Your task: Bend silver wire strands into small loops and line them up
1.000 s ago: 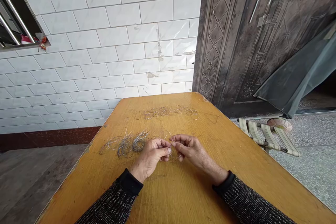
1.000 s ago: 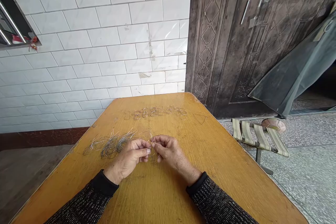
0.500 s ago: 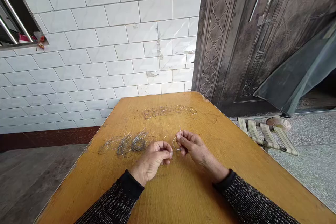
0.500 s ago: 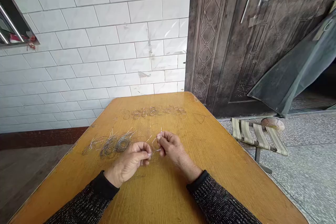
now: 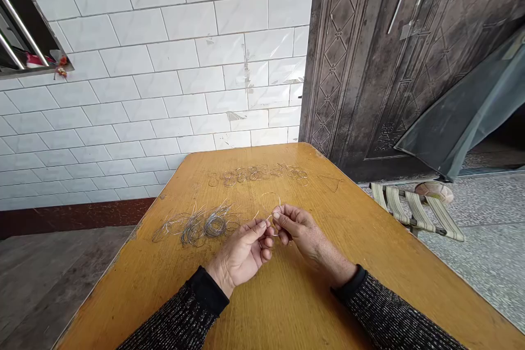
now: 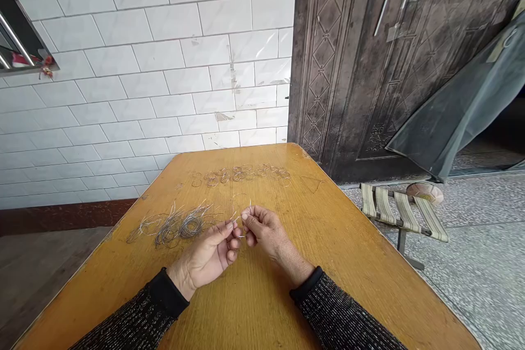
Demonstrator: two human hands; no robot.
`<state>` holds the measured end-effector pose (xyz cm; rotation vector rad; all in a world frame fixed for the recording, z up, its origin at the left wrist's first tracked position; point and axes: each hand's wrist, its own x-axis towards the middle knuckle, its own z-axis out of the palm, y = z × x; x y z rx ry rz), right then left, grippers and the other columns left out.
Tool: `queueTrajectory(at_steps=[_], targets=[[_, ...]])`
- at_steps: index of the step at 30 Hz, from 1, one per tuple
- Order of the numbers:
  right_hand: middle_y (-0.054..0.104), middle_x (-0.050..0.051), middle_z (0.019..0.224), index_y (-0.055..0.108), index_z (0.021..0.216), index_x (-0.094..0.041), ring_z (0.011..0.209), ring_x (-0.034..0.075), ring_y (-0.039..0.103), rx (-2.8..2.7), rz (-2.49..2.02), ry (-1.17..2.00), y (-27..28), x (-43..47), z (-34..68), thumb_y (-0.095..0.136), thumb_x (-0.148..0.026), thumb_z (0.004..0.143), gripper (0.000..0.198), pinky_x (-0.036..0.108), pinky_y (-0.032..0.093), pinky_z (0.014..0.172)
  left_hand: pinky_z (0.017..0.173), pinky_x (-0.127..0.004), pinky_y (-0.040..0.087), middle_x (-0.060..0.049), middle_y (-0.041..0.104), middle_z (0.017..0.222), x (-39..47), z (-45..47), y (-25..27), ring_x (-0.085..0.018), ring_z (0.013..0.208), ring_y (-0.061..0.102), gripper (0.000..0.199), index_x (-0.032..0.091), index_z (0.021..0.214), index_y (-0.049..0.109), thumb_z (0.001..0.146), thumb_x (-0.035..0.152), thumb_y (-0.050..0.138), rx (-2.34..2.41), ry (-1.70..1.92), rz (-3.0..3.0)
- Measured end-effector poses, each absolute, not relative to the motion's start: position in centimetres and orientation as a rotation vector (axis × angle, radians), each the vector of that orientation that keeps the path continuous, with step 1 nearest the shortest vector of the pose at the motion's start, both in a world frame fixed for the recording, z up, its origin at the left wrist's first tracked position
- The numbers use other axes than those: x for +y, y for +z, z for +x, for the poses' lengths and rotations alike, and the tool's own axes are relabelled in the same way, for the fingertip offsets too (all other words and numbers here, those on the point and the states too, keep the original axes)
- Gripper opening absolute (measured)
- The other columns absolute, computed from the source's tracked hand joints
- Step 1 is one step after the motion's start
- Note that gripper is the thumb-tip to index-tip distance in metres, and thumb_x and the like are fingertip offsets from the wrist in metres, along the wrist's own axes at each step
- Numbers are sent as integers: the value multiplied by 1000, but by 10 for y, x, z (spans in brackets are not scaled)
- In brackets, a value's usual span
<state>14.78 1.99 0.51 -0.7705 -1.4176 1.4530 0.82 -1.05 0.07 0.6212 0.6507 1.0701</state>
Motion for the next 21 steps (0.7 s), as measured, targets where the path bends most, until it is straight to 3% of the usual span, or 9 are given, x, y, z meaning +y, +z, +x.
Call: queueTrajectory(at_steps=[5,13,21], targets=[[47,-6,51,48,62,-16,36,4,38,-1383,-764,1438,5,19,147,59,-44,70,31,20,28,38,51,-16,41,2,53,65,-9,10,-1,-5,54,51,7,11,76,59,71,14,64,607,1066,536],[46,-6,45,49,59,-16,34,4,38,-1378,-719,1459,8,19,147,60,-42,69,30,19,28,38,47,-15,38,2,53,57,-9,10,-2,-4,48,48,9,11,74,60,68,11,66,649,1086,536],[48,-5,51,49,59,-15,35,3,38,-1424,-683,1496,9,21,152,59,-41,71,30,19,27,38,42,-17,36,-1,58,73,-9,5,2,-6,52,52,19,13,82,61,71,27,65,754,1091,722]])
